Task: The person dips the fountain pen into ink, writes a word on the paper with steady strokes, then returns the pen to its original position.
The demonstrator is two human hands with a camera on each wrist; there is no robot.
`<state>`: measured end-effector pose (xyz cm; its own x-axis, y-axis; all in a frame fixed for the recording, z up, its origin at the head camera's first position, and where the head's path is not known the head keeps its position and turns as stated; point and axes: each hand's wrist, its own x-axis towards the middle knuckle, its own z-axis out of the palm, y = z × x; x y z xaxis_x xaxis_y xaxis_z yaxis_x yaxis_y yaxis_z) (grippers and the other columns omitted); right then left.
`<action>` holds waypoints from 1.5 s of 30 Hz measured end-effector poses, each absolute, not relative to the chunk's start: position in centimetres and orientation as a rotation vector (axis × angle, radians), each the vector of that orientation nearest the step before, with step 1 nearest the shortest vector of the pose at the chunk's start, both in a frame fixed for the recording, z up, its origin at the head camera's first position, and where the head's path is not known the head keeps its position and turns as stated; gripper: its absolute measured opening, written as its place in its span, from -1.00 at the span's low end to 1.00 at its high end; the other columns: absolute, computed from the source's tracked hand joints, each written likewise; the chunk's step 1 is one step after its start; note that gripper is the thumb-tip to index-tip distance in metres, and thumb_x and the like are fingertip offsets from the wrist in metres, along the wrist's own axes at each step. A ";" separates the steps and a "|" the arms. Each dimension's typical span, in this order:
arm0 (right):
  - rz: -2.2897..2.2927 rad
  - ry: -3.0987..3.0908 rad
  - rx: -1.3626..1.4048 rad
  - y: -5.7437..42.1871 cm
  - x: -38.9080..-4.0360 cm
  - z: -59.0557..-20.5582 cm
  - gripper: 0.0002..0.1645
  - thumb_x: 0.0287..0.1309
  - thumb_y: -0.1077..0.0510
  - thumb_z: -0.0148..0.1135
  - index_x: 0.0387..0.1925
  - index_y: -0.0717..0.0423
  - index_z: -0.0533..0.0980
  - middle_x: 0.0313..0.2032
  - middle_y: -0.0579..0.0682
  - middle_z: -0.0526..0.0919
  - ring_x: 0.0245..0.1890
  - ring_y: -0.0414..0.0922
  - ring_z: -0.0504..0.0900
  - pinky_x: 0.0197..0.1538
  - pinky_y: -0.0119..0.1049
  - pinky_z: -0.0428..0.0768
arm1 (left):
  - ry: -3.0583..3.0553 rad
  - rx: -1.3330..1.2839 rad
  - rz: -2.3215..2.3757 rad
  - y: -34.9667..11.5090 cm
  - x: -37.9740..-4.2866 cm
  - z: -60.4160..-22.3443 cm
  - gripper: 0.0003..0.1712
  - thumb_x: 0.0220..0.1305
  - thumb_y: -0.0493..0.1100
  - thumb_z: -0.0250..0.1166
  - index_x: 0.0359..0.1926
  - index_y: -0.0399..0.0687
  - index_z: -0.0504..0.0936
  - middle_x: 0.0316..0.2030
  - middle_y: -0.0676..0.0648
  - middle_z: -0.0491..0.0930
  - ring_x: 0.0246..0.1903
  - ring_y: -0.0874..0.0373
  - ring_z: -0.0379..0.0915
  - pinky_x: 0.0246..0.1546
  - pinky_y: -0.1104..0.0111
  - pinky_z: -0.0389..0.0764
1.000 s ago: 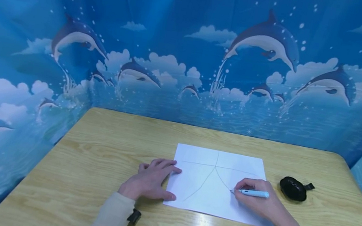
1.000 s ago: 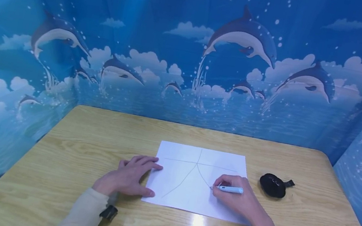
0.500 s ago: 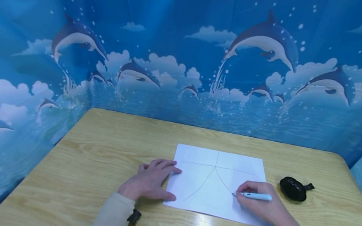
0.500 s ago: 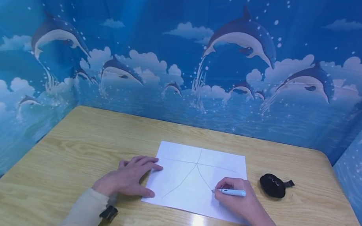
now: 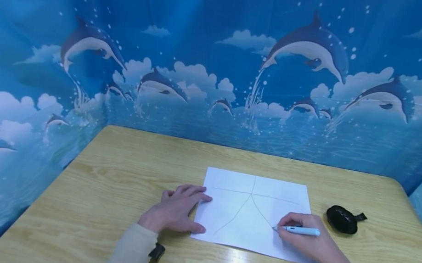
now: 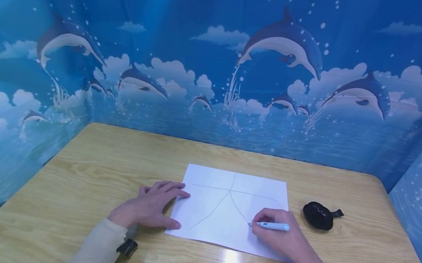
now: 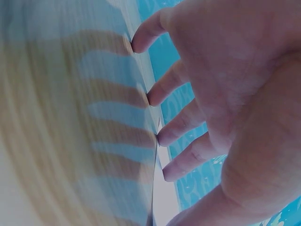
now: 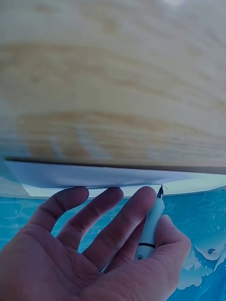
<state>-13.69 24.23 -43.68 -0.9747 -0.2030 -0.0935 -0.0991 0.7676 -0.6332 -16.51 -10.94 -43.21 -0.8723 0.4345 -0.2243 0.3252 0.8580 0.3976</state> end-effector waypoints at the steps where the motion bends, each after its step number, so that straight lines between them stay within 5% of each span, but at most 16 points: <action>1: -0.997 2.804 -0.246 24.3 -13.7 -43.7 -0.95 0.10 0.10 0.41 -0.35 -0.12 0.70 -0.30 -0.18 0.77 -0.26 -0.23 0.62 -0.25 -0.45 0.56 | 2.726 0.573 0.502 -10.9 -16.5 -43.2 -0.13 0.14 0.33 0.44 0.44 0.31 0.41 0.59 0.01 0.15 0.57 -0.23 -0.03 0.36 -0.45 0.12; 45: -0.982 2.780 -0.364 25.7 -12.9 -43.7 -0.91 0.02 0.14 0.42 -0.39 -0.12 0.67 -0.41 -0.27 0.70 -0.38 -0.36 0.55 -0.29 -0.47 0.53 | 2.715 0.578 0.517 -11.0 -16.4 -43.2 -0.13 0.14 0.31 0.45 0.45 0.31 0.41 0.59 0.03 0.14 0.57 -0.21 -0.01 0.37 -0.44 0.11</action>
<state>-12.89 25.68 -43.75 -0.9557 -0.2839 -0.0784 -0.1717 0.7534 -0.6348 -16.41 -10.98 -43.23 -0.8682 0.4410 -0.2273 0.3266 0.8529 0.4072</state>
